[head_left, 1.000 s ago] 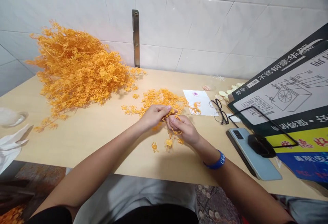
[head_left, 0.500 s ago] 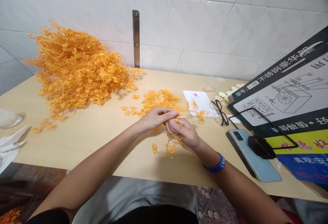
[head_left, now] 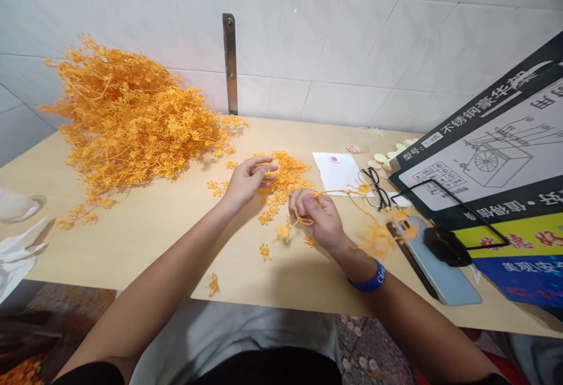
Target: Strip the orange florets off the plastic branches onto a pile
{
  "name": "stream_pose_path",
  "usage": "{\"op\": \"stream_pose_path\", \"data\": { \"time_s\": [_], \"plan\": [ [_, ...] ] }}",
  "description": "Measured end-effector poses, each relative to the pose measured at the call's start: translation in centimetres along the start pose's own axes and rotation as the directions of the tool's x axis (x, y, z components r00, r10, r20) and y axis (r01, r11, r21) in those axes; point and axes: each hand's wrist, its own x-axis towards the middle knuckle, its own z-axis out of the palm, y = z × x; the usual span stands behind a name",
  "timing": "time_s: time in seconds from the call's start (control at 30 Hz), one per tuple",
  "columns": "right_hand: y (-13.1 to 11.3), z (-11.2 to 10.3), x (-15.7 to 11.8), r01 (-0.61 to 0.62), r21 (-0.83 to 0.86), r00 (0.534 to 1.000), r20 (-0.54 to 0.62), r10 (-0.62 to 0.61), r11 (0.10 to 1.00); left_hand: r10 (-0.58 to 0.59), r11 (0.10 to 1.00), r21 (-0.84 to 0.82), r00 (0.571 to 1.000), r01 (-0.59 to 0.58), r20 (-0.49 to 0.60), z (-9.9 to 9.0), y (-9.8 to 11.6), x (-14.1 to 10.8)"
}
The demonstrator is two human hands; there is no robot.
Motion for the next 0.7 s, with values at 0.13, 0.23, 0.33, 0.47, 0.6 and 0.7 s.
{"op": "stream_pose_path", "data": {
  "time_s": [0.13, 0.23, 0.33, 0.47, 0.6, 0.7],
  "plan": [
    [0.5, -0.9, 0.6, -0.052, -0.036, 0.970, -0.241, 0.042, 0.998, 0.246, 0.940, 0.240, 0.969, -0.242, 0.012, -0.7, -0.9, 0.5],
    [0.7, -1.1, 0.9, -0.058, -0.061, 0.938, -0.345, 0.033, 0.996, 0.338, 0.892, 0.304, 0.940, -0.333, 0.041, -0.4, -1.1, 0.1],
    [0.9, -1.1, 1.1, -0.040, -0.091, 0.906, -0.424, -0.002, 0.995, 0.360, 0.865, 0.321, 0.923, -0.384, 0.135, -0.2, -0.9, -0.6],
    [1.2, -1.3, 1.3, -0.022, -0.093, 0.892, -0.452, -0.022, 0.995, 0.407, 0.842, 0.305, 0.895, -0.446, 0.185, -0.3, -0.3, -0.8],
    [1.6, -1.4, 1.5, -0.035, -0.115, 0.901, -0.433, -0.018, 0.993, 0.380, 0.889, 0.211, 0.912, -0.406, 0.153, -0.6, -0.3, -0.7],
    [1.9, -1.3, 1.6, -0.030, -0.150, 0.907, -0.420, -0.036, 0.988, 0.350, 0.905, 0.184, 0.916, -0.384, 0.195, -0.5, -0.9, -0.7]
  ]
}}
